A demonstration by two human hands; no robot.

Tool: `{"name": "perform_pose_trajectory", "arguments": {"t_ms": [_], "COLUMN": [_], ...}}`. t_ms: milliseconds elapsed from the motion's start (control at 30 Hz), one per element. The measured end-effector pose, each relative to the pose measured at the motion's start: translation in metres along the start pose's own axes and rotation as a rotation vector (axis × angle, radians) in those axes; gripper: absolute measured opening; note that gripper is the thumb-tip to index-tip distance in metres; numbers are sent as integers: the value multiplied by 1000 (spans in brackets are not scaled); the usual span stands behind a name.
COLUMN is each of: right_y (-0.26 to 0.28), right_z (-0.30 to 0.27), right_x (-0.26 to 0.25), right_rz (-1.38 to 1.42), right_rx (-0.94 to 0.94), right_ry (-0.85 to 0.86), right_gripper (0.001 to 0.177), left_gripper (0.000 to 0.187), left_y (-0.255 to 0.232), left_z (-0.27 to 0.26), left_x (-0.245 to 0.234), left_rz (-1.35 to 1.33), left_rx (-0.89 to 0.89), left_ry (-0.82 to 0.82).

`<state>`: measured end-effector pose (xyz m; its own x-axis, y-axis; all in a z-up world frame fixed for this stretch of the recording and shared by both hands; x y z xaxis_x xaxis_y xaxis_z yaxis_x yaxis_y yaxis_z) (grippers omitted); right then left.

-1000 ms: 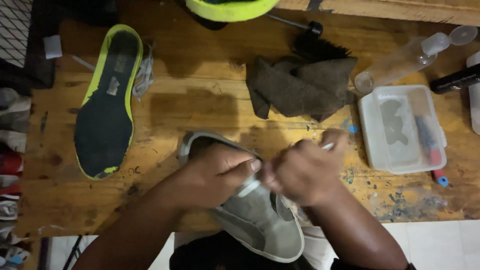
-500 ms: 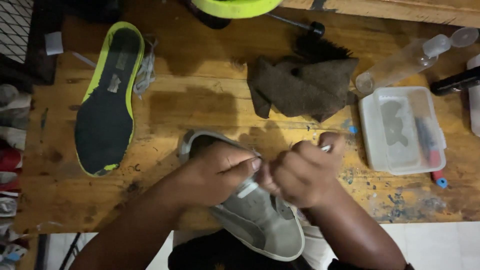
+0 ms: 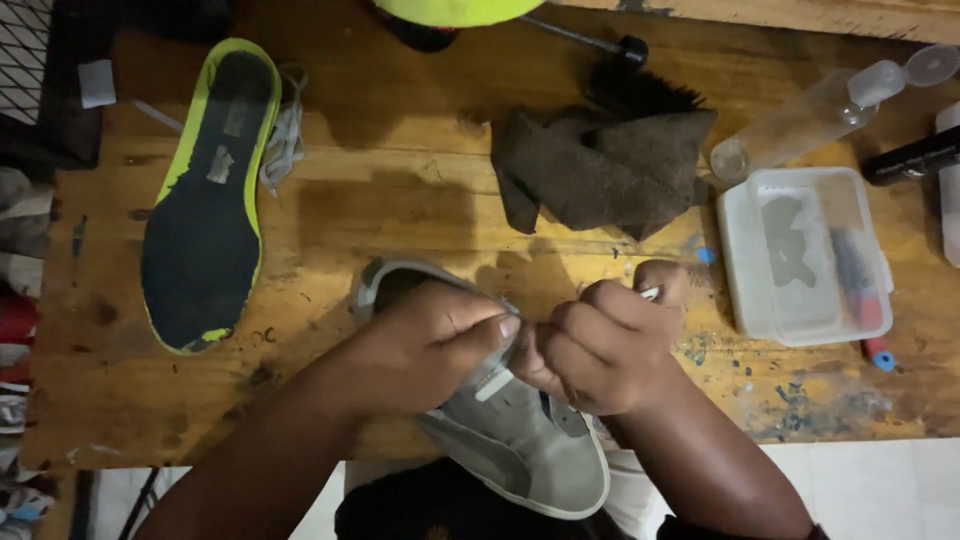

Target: Scrubbing the outer side and edges of a shoe with a brush and cleaning solution, then wiping it clean with a cloth.

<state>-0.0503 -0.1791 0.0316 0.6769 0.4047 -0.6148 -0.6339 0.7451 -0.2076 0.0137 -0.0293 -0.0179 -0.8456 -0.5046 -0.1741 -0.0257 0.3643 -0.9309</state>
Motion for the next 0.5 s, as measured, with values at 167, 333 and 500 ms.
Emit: {"name": "perform_pose_trajectory", "arguments": {"t_ms": [167, 333, 500], "right_y": [-16, -16, -5], "right_z": [-28, -23, -11], "right_x": [-4, 0, 2], "right_rz": [-149, -87, 22], "right_rx": [137, -13, -16], "right_ry": [131, -8, -32], "right_gripper": [30, 28, 29], "left_gripper": [42, 42, 44], "left_y": [5, 5, 3], "left_z": [3, 2, 0], "left_x": [1, 1, 1], "left_rz": [-19, -26, -65], "left_rx": [2, -7, 105], "left_ry": [-7, -7, -5]}}
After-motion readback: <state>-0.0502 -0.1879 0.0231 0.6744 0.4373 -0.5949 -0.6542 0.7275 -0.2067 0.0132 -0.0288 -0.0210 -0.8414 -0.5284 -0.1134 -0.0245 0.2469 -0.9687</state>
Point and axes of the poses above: each hand's wrist, its own z-axis towards the middle knuckle, its own x-axis out of the palm, y = z × x, the point moved 4 cm from there along z, towards the middle knuckle, and after that the axes turned 6 degrees about -x, right-handed, at the moved point
